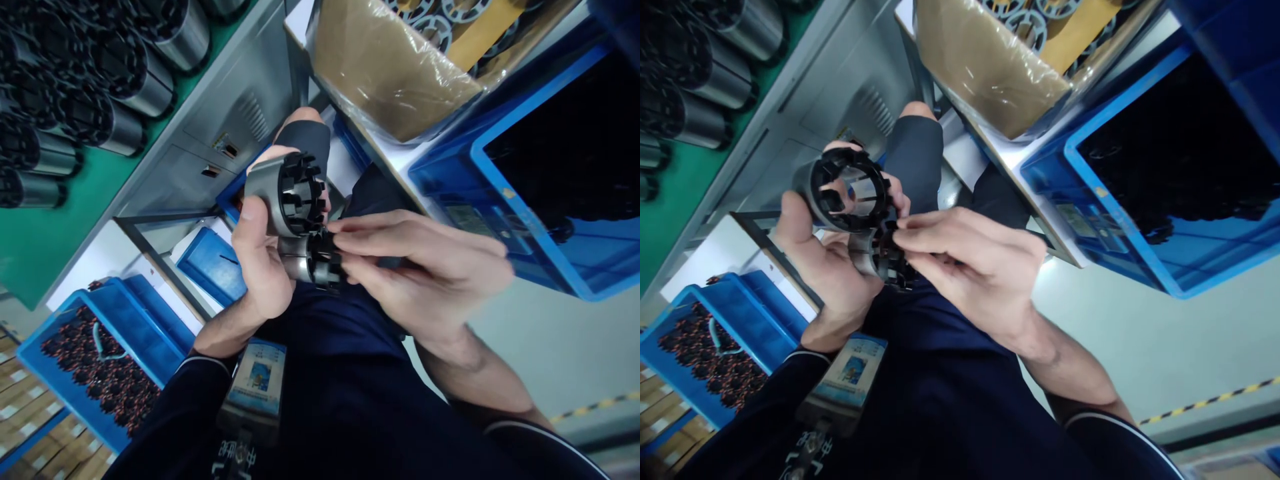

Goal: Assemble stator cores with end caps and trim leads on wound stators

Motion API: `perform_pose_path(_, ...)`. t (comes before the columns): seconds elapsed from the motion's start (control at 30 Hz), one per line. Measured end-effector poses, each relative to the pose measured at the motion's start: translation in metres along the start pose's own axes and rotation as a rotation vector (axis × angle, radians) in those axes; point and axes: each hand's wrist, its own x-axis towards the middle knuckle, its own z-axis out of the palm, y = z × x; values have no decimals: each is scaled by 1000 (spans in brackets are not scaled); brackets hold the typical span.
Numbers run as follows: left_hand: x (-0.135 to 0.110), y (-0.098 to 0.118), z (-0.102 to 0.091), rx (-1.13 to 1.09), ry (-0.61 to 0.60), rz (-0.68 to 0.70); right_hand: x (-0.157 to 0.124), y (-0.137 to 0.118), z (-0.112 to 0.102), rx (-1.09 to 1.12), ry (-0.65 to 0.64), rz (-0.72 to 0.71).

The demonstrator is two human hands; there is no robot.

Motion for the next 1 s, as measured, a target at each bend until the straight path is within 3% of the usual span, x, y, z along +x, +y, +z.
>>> perform_pose_path(0.13,2,5,1,-11,65,6,-2,1,12,27,18,-47)
perform_pose_path(0.4,0,3,-8,-70,70,-48,-13,6,-1,95,-187,16)
perform_pose_path(0.53,-4,0,-11,-5,122,-44,-12,2,0,108,-167,-13)
perform_pose_path(0.67,-7,-3,-15,73,148,-76,-15,-4,4,128,-121,93)
perform_pose_path(0.8,-9,-5,-17,56,132,-71,-17,-6,3,34,-68,42)
perform_pose_path(1.0,-12,-9,-16,49,123,-42,-19,-3,-3,2,-128,10)
